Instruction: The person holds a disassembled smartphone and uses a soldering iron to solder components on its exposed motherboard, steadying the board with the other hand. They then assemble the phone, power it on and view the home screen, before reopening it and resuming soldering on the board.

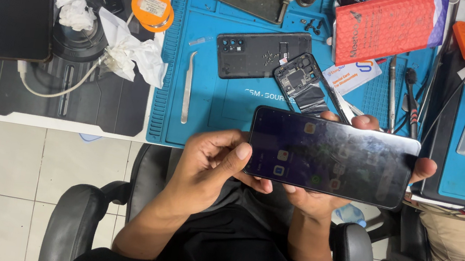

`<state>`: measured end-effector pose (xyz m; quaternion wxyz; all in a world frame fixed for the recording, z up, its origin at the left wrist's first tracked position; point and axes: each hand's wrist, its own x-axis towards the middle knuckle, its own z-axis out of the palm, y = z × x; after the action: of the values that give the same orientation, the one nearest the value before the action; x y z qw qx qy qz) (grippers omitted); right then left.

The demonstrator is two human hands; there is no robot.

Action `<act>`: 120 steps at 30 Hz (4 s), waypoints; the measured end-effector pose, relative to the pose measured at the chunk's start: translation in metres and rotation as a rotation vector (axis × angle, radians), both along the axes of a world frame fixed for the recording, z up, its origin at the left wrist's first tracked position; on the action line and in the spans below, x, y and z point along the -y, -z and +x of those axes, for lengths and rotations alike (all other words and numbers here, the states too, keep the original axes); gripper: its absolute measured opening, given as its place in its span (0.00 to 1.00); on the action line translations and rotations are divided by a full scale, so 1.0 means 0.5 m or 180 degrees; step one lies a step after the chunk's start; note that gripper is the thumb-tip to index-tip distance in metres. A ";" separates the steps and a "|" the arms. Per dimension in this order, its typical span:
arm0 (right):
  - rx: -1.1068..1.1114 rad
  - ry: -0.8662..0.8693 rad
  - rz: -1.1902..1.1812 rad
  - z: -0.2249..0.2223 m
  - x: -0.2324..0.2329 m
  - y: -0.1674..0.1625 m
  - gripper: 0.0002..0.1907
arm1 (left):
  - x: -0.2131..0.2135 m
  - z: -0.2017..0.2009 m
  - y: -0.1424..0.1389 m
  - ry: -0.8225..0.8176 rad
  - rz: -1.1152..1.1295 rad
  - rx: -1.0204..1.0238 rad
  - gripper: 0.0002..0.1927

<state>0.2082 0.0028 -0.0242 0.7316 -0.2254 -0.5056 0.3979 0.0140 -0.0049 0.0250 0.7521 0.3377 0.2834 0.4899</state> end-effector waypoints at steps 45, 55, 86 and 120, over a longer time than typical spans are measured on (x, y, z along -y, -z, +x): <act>0.0351 0.0215 -0.0186 0.005 0.006 0.028 0.58 | -0.003 0.001 0.004 0.0034 0.0032 -0.0041 0.17; 0.0082 0.0162 -0.0028 0.003 0.001 0.007 0.67 | -0.002 0.003 0.007 0.0021 0.0034 -0.0041 0.17; -0.0347 0.0102 -0.0599 -0.035 -0.025 -0.008 0.67 | -0.036 0.013 0.014 -0.0340 -0.0254 0.0241 0.17; 0.0423 0.0504 -0.0167 -0.009 -0.009 0.029 0.54 | -0.015 0.004 0.007 -0.0168 0.0015 -0.0045 0.17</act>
<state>0.2039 0.0072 -0.0386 0.7195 -0.3096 -0.5230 0.3361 0.0160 0.0027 0.0213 0.7361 0.3354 0.2964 0.5078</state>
